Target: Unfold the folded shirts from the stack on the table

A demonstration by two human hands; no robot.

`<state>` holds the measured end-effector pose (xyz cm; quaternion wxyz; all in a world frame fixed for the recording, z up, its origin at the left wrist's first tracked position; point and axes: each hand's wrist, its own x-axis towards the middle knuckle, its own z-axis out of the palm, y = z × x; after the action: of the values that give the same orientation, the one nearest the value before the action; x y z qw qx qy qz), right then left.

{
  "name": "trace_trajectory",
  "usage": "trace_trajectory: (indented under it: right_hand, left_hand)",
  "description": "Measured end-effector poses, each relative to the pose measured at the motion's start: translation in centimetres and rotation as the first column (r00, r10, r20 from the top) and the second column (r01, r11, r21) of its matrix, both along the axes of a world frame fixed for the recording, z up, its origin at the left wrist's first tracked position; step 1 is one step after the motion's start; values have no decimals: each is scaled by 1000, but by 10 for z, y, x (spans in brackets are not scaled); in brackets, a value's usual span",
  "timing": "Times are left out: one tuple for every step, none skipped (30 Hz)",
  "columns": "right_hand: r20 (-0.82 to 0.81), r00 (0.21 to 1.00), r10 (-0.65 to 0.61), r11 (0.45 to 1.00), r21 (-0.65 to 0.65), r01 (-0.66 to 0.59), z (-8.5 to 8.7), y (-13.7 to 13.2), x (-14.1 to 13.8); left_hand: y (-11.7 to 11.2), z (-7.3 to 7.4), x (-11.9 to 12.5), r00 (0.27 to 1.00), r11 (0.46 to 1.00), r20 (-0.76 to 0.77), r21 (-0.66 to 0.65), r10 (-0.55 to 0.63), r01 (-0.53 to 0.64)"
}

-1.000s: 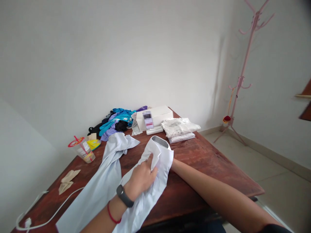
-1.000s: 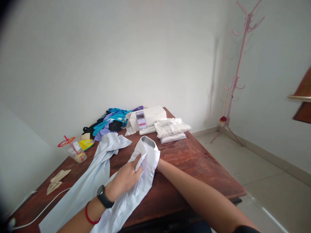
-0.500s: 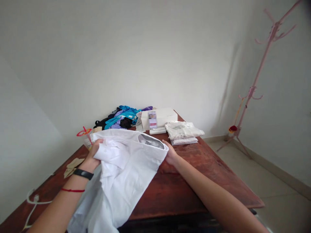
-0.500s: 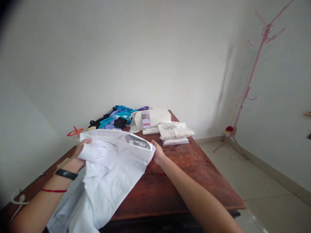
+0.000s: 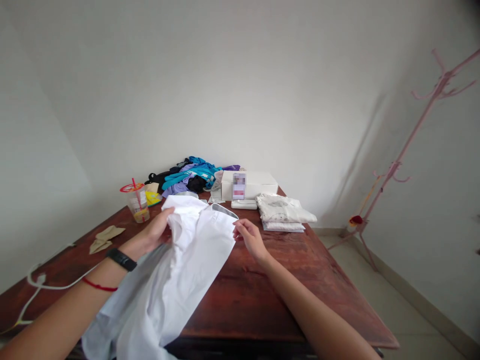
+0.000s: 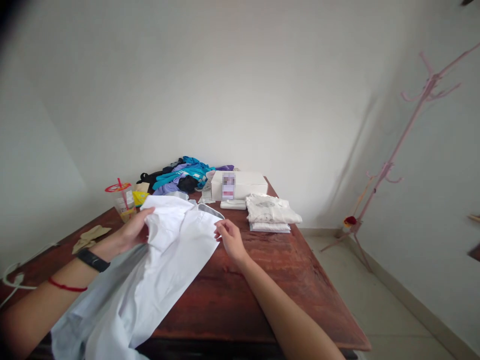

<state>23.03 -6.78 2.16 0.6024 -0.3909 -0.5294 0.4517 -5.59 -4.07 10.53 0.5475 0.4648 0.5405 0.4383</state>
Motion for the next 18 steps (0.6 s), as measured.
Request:
trace_trajectory:
  right_hand:
    - [21,993,112,994,-13,-112,0,-4,-4]
    - [45,978,203,979,-22,-203,-1,-9,-9]
    - [79,959,272,962,-25,-271,-2,-13,-13]
    - [122,941,317,948,-21,-317,-4,-16,-17]
    - [174,923,343,938,-13,-346,-7,-19,-20]
    - [228,907,353,932,-3,-362,-10,-21,-22]
    - [277,896,346,932,5,-362,-13,-22,-24]
    - [316,889,332,936,6,-352,-16,-23,-26]
    - [344,883,319,941,-2,-339,-19,-23,-27]
    - [362,879,311,945,-17,-328,-21,-23,-28]
    - [374,876,304,948,-31,-316,-23,-23,-29]
    - [384,873,299,951,-41,-308,-24,-24,-30]
    - [394,870,297,952,-47,-303,-25,-24,-30]
    - [404,866,293,953,-49,-300,-26,-24,-31]
    - [412,865,286,955,-48,-293,-27,-24,-31]
    - [415,866,279,957,-49,-285,-28,-24,-31]
    - [412,869,275,959,-53,-279,-29,-23,-31]
    - [396,877,273,960,-59,-272,-30,-22,-31]
  left_hand:
    - [-4,-6,9,996,996,-9,-34,-86,85]
    - [-9,-11,18,982,980,-15,-69,-189,187]
    - [-14,-17,28,957,953,-22,-102,-289,286]
    - [-19,-22,38,928,922,-34,-125,-372,366]
    - [-23,-28,48,903,897,-44,-141,-428,418]
    - [-27,-33,56,891,886,-60,-149,-451,439]
    - [-29,-37,63,889,887,-83,-151,-451,436]
    - [-30,-42,69,891,893,-110,-149,-441,424]
    - [-31,-45,73,891,899,-138,-143,-433,415]
    - [-31,-48,75,891,904,-165,-138,-423,404]
    - [-31,-49,77,892,911,-188,-134,-410,390]
    - [-30,-50,76,894,916,-204,-130,-399,379]
    - [-30,-50,75,898,921,-208,-125,-389,370]
    - [-30,-50,72,904,926,-203,-116,-376,359]
    - [-29,-48,69,915,933,-187,-102,-359,345]
    - [-29,-47,65,928,940,-155,-81,-340,331]
    - [-29,-44,60,940,946,-108,-53,-322,319]
    - [-28,-41,55,953,955,-55,-16,-296,296]
